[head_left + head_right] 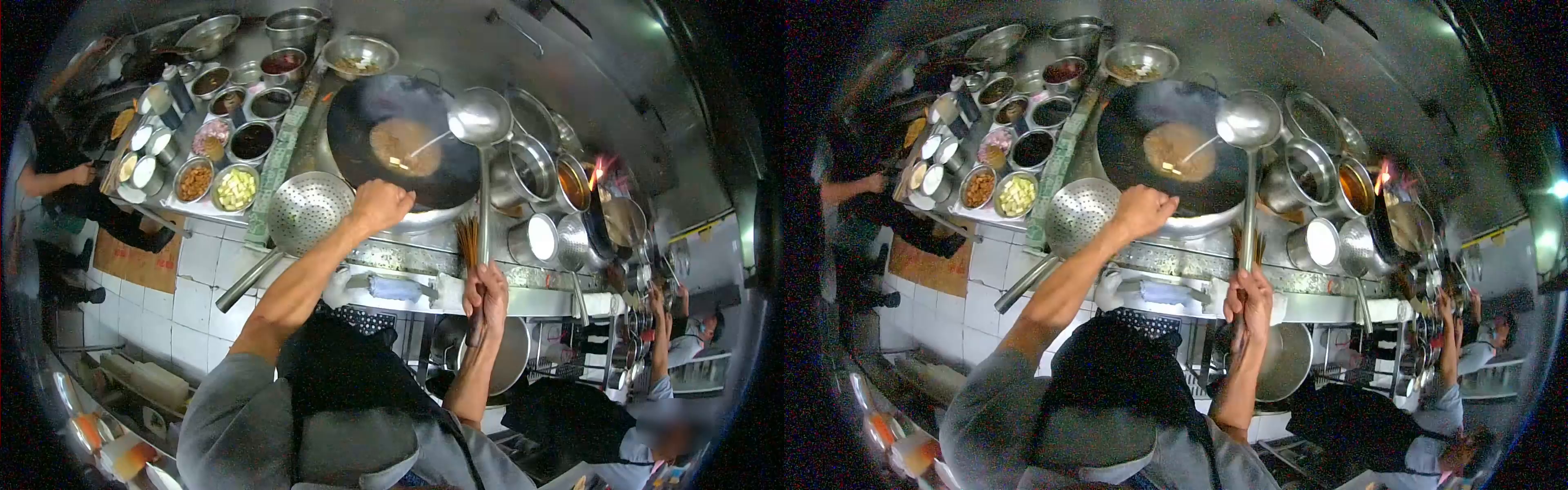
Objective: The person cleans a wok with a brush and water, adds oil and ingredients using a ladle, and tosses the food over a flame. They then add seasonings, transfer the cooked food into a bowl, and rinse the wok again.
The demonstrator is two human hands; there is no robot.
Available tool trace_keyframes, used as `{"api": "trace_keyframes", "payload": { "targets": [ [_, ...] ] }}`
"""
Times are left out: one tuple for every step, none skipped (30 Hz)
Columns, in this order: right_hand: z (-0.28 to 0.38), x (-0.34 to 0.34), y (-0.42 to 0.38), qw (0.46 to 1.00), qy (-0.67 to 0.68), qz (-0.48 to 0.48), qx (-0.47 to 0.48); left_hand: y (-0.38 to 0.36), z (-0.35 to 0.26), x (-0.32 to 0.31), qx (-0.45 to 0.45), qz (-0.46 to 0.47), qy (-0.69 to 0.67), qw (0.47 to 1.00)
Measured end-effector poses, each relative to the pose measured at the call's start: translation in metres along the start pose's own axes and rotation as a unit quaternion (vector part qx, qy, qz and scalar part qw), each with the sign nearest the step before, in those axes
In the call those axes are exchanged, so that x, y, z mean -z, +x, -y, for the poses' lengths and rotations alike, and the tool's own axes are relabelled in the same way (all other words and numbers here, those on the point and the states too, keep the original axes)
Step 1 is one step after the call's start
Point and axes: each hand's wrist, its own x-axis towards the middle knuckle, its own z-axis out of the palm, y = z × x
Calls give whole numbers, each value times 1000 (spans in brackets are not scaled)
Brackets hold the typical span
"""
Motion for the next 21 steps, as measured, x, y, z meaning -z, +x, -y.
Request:
{"api": "trace_keyframes", "payload": {
  "targets": [
    [-1, -5, 7, 999, 25, 17, -15, -9, -8, 0, 12, 0, -6, 1000],
    [1, -13, 12, 999, 22, 32, -21, -20, -23, 13, 1, 10, -10, 1000],
    [3, -21, 16, 998, 20, 45, -29, -30, -34, 23, -10, 22, -13, 1000],
    [6, -27, 21, 998, 22, 49, -29, -37, -36, 22, -8, 25, -13, 1000],
    [7, -33, 26, 997, 18, 69, -19, -38, -35, 20, -6, 27, -9, 1000],
    [7, -38, 29, 996, 15, 88, -9, -38, -34, 17, -6, 11, -10, 1000],
    [1, -30, 38, 993, 15, 116, -3, -35, -32, 14, -7, -7, -10, 1000],
    [5, -37, 38, 994, 9, 110, -1, -32, -34, 15, -1, -21, 16, 1000],
    [10, -43, 36, 995, 1, 103, 2, -38, -35, 16, -1, -22, 19, 1000],
    [13, -44, 35, 994, 2, 108, 5, -41, -37, 17, -2, -15, 25, 1000],
    [15, -45, 35, 993, -45, 106, 25, -42, -41, 21, -5, -8, 32, 999],
    [16, -46, 35, 990, -90, 99, 43, -46, -44, 22, 1, 3, 43, 999],
    [16, -47, 32, 991, -87, 96, 41, -47, -46, 25, 1, 8, 45, 999],
    [19, -49, 29, 988, -115, 86, 52, -47, -48, 28, -3, 13, 33, 999],
    [20, -49, 27, 984, -144, 79, 65, -44, -48, 30, -6, 14, 21, 1000],
    [20, -46, 27, 980, -163, 83, 78, -36, -37, 20, 2, -15, 3, 1000],
    [20, -47, 23, 980, -164, 84, 79, -35, -35, 18, 2, -16, 2, 1000],
    [22, -48, 17, 969, -216, 74, 95, -33, -33, 17, 4, -12, 6, 1000],
    [26, -49, 14, 954, -268, 64, 115, -27, -33, 16, 3, -10, 10, 1000],
    [26, -49, 10, 950, -292, 46, 103, -30, -42, 24, -2, 8, 13, 1000],
    [25, -46, 8, 947, -304, 44, 99, -27, -52, 34, -9, 9, 15, 1000]
  ]
}}
